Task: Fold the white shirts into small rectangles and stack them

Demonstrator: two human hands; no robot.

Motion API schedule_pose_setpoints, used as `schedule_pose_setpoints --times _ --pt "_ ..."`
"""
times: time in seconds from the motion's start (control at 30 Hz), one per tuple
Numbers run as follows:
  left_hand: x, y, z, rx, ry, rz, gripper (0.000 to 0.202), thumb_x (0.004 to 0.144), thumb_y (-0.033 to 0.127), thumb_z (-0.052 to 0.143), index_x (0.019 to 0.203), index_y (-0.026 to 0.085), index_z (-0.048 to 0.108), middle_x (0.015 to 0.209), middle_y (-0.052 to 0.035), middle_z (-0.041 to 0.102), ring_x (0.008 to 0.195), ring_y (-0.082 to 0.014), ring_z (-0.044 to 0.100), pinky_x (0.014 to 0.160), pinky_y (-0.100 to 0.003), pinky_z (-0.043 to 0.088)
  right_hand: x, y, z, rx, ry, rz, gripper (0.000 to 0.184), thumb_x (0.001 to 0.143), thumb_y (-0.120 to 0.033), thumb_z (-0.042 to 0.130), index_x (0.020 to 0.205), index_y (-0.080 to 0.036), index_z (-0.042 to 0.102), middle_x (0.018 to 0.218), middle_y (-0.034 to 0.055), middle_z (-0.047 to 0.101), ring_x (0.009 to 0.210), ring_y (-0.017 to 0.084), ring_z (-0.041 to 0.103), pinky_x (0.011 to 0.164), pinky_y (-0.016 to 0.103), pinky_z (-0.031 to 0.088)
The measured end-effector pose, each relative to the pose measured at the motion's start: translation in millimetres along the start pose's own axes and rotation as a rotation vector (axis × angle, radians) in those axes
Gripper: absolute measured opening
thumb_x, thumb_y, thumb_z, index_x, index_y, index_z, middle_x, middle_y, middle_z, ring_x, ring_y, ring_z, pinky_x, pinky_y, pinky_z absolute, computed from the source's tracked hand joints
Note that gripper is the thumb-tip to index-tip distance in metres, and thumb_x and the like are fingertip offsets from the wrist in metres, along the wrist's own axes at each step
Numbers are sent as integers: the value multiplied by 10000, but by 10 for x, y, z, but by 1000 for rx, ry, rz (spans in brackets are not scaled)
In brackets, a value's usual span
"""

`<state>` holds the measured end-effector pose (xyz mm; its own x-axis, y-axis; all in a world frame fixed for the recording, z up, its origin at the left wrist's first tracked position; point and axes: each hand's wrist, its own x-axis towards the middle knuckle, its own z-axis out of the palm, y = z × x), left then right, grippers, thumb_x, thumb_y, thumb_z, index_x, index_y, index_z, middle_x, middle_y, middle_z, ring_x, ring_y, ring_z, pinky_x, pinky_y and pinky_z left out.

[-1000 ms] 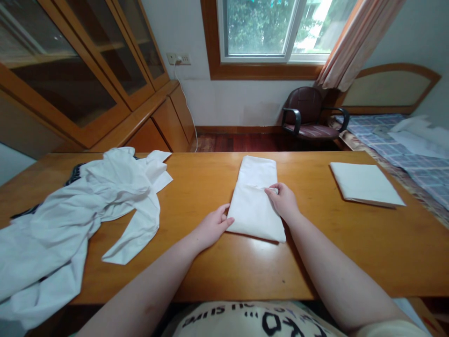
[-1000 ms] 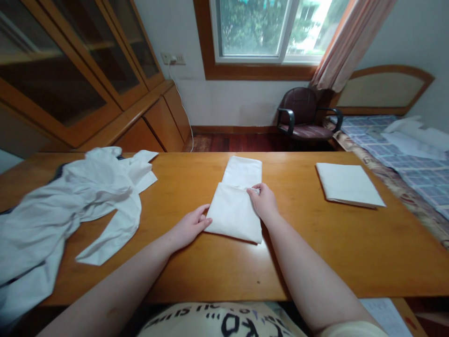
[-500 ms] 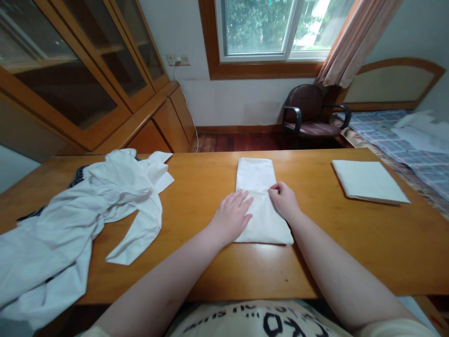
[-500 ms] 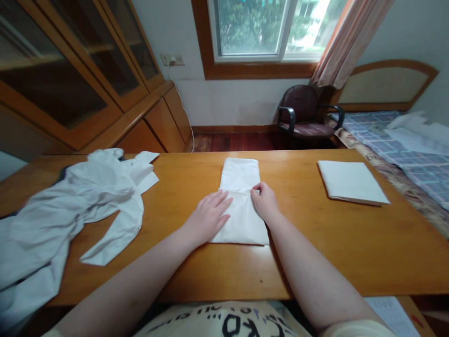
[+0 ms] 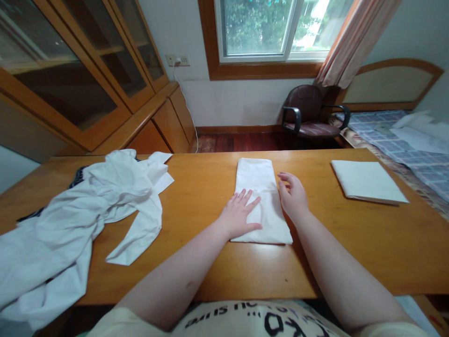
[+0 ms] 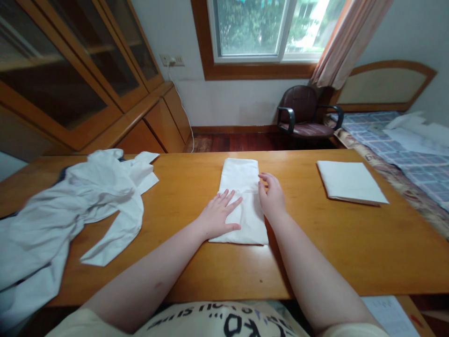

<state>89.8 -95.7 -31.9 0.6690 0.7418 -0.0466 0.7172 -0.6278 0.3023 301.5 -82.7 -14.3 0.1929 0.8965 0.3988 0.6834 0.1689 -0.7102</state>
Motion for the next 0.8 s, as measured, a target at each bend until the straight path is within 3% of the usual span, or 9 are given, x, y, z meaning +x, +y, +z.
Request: schedule_pose_setpoints --times 0.1,0.17,0.27,0.43,0.53,0.63,0.7,0.8 --pt "4 0 16 -4 7 3 915 737 736 514 1488 271 277 1576 -113 174 1445 -327 113 1149 -530 149 -146 -161 -79 -134 -239 -126 408 926 -345 375 1228 -164 581 1275 137 596 1183 240 540 1000 420 427" --pt "6 -3 30 -9 20 10 908 748 735 497 1486 251 285 1572 -117 187 1446 -317 118 1152 -520 151 -351 -206 -35 -310 -427 -220 483 922 -359 398 1333 -132 510 1416 158 476 1300 262 444 1067 439 358" --pt "14 -3 40 -19 35 10 928 753 734 483 1491 215 267 1570 -114 194 1448 -300 123 1161 -496 144 -675 -135 86 -541 -549 -237 602 908 -359 419 1452 -107 358 1509 172 324 1394 291 296 1102 499 284" --pt "21 -14 14 -51 -2 3 993 730 737 510 1504 189 216 1573 -97 182 1451 -283 115 1171 -469 122 -913 60 103 -648 -498 -171 697 918 -407 396 1495 -56 223 1522 212 265 1418 297 230 1112 491 264" --pt "1 -73 -8 -85 -10 -1 855 817 658 465 1502 208 221 1578 -87 163 1455 -261 94 1169 -460 133 -869 42 8 -626 -523 -142 707 907 -436 435 1453 -7 305 1508 244 274 1403 314 267 1107 472 285" --pt "-19 -170 -31 -119 66 -92 687 906 525 403 1484 180 269 1579 -114 158 1454 -263 99 1164 -471 144 -680 -54 -120 -539 -553 -112 612 898 -461 465 1362 -62 472 1453 225 399 1328 325 402 1064 471 351" --pt "-21 -239 -53 -151 162 -184 595 935 435 373 1454 149 324 1543 -136 274 1433 -260 206 1155 -470 183 -491 -112 -190 -470 -496 -78 480 920 -446 435 1247 -128 587 1362 189 522 1245 308 496 1028 457 391" --pt "-9 -330 -96 -211 294 -254 458 934 355 384 1332 153 485 1375 -121 526 1311 -249 428 1106 -451 304 -219 -120 -204 -427 -364 -59 423 930 -414 431 1206 -145 606 1274 167 590 1182 295 532 1000 442 400"
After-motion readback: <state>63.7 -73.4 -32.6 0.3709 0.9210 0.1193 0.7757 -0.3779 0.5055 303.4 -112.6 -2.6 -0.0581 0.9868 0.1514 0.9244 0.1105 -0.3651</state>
